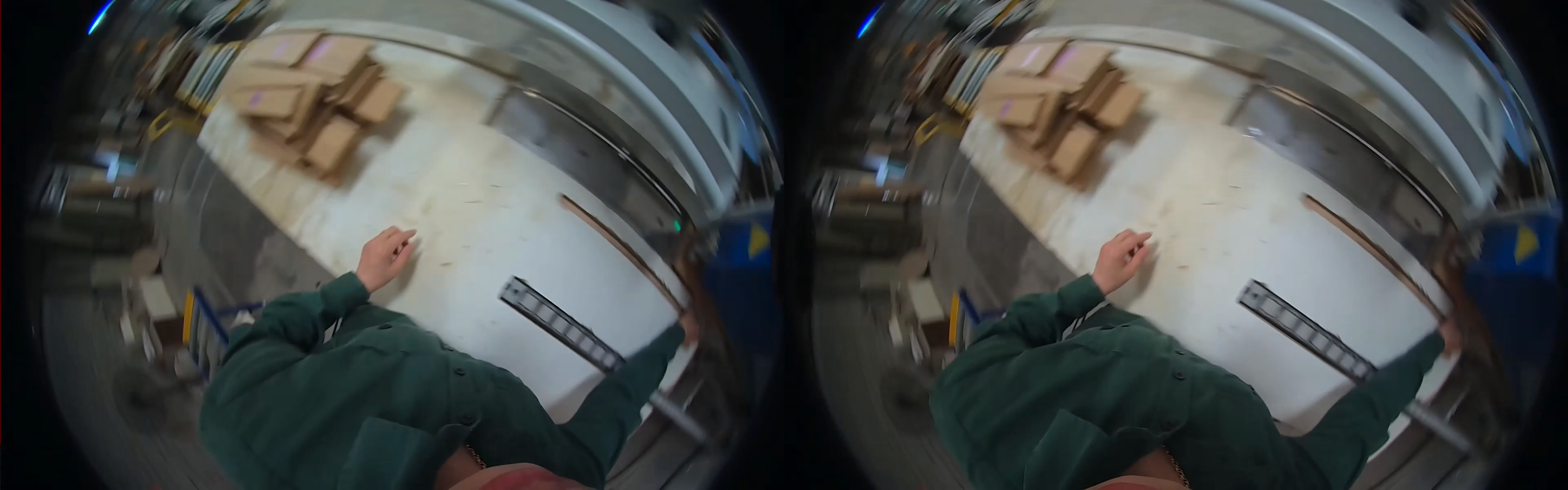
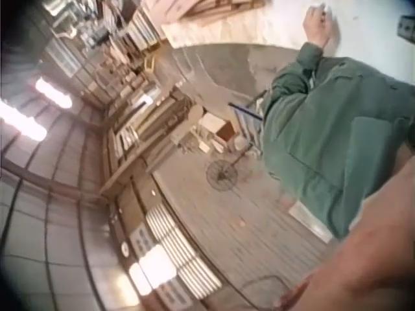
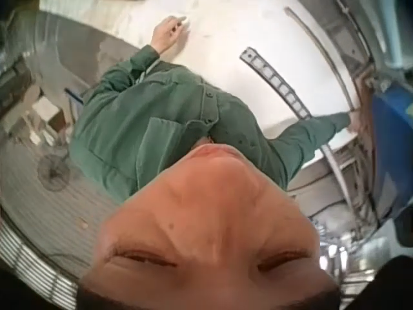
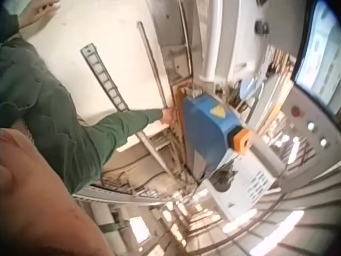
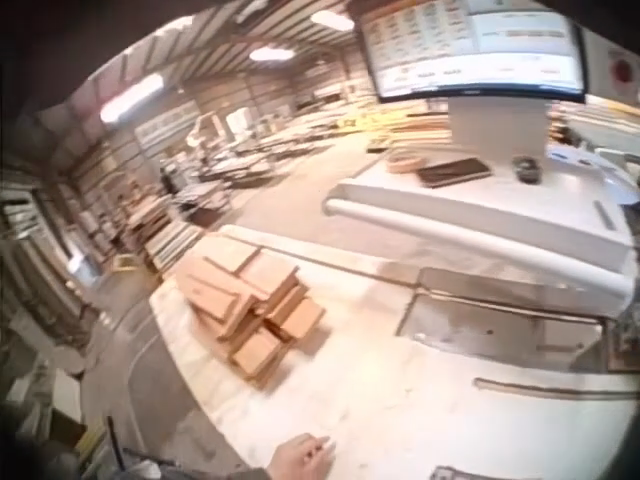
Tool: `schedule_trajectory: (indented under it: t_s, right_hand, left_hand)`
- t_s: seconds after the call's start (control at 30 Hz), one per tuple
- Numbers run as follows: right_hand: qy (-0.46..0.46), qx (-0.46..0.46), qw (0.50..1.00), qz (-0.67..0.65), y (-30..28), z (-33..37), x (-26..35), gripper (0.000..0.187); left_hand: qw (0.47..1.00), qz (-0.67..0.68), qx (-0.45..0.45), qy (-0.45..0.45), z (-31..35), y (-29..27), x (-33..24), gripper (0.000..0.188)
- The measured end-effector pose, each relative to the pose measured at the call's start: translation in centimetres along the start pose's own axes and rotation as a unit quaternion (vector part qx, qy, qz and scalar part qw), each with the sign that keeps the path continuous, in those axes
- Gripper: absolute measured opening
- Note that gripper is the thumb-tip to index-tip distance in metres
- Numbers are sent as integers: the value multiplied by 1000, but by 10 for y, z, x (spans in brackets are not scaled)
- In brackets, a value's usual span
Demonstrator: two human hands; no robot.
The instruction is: Feeding wooden panels into a processing machine and stacking them after processing.
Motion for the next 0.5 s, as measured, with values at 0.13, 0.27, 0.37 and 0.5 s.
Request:
schedule_trajectory:
  t_s: [0.13,0.27,0.37,0.5]
  right_hand:
    - [-59,-120,978,-161,-109,134,61,55]
    - [-334,-23,739,-585,-152,309,151,20]
    - [-511,191,580,-605,-259,524,200,28]
    - [-652,263,445,-555,-319,689,226,50]
  left_hand:
    - [990,-25,-109,-88,31,-46,56,20]
    - [979,-25,-160,-125,47,-79,95,16]
    - [973,-14,-188,-134,59,-102,124,16]
    - [967,-16,-224,-119,45,-145,161,16]
Point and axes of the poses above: each hand's wrist, its own z-axis away from the middle knuckle, its own y-axis out of the palm, x = y × z, the point moved 5 cm from there along -z, towards the middle knuckle, and after that the axes turned 3 degrees about -x, right-handed, at the moved point
